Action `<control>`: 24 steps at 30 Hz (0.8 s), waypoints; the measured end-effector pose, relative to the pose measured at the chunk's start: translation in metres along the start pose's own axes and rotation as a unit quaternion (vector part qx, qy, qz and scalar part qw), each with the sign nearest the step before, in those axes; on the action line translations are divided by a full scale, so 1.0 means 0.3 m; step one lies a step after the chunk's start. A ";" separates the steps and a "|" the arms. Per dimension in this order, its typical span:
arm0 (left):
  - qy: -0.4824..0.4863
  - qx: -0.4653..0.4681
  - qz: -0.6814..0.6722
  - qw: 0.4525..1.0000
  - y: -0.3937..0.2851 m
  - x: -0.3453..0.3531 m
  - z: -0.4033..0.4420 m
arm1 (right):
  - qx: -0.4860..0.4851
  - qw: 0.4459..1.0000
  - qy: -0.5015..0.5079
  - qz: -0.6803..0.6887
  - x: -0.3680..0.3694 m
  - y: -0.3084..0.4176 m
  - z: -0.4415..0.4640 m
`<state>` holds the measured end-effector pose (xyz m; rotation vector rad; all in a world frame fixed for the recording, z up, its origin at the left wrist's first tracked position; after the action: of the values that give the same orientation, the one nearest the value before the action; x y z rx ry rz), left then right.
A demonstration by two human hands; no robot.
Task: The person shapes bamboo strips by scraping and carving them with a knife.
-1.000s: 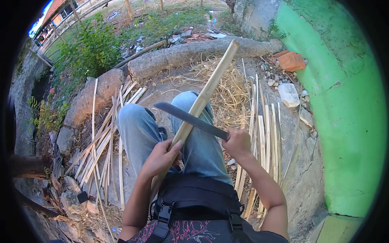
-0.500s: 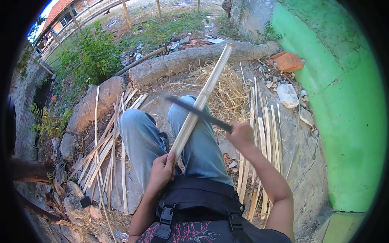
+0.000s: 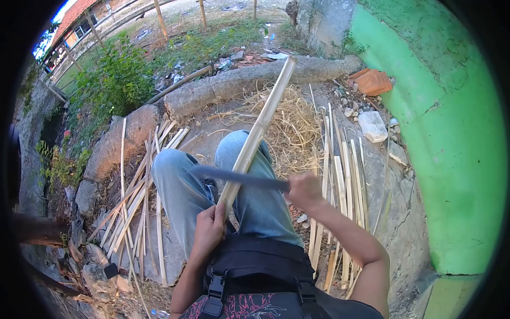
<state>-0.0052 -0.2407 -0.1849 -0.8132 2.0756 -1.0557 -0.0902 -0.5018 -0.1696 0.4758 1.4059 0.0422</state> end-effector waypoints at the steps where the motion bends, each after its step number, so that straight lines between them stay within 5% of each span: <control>1: -0.003 0.006 0.002 1.000 0.007 -0.002 0.010 | 0.044 0.999 0.004 0.015 -0.017 -0.046 0.027; 5: 0.011 -0.045 -0.017 0.999 -0.019 -0.007 -0.001 | 0.013 1.000 -0.005 -0.012 0.019 -0.001 0.013; 6: 0.016 -0.046 -0.019 0.999 -0.017 -0.007 -0.008 | -0.092 0.995 0.018 -0.043 0.025 0.065 -0.017; 11: 0.025 -0.040 -0.015 0.999 0.019 -0.002 -0.019 | 0.125 0.989 -0.080 -0.018 -0.086 -0.138 0.116; 13: 0.032 -0.038 -0.021 0.999 0.023 0.004 -0.004 | 0.082 0.996 -0.041 -0.011 -0.054 -0.077 0.092; 15: 0.034 -0.049 -0.025 0.998 0.030 0.010 -0.002 | -0.116 0.993 0.019 -0.026 -0.002 0.093 0.012; 16: 0.036 -0.051 -0.024 0.998 0.029 0.010 0.005 | -0.124 0.990 0.036 -0.051 0.006 0.089 0.020; 19: 0.036 -0.039 -0.025 0.998 0.019 0.012 -0.004 | 0.051 0.996 -0.080 0.000 -0.042 -0.094 0.128; 24: 0.037 -0.045 -0.034 0.998 0.014 0.013 0.008 | -0.113 0.991 -0.006 -0.066 0.024 0.061 0.026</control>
<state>-0.0064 -0.2427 -0.1906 -0.9077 2.1850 -1.0493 -0.0770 -0.4854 -0.1695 0.1950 1.3981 0.0912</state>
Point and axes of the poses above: each hand's wrist, its own z-axis towards the middle knuckle, its own x-axis out of the palm, y = z × x, the point moved 6 cm from there along z, towards the middle knuckle, and after that the axes turned 9 degrees about -x, right-handed, at the moved point
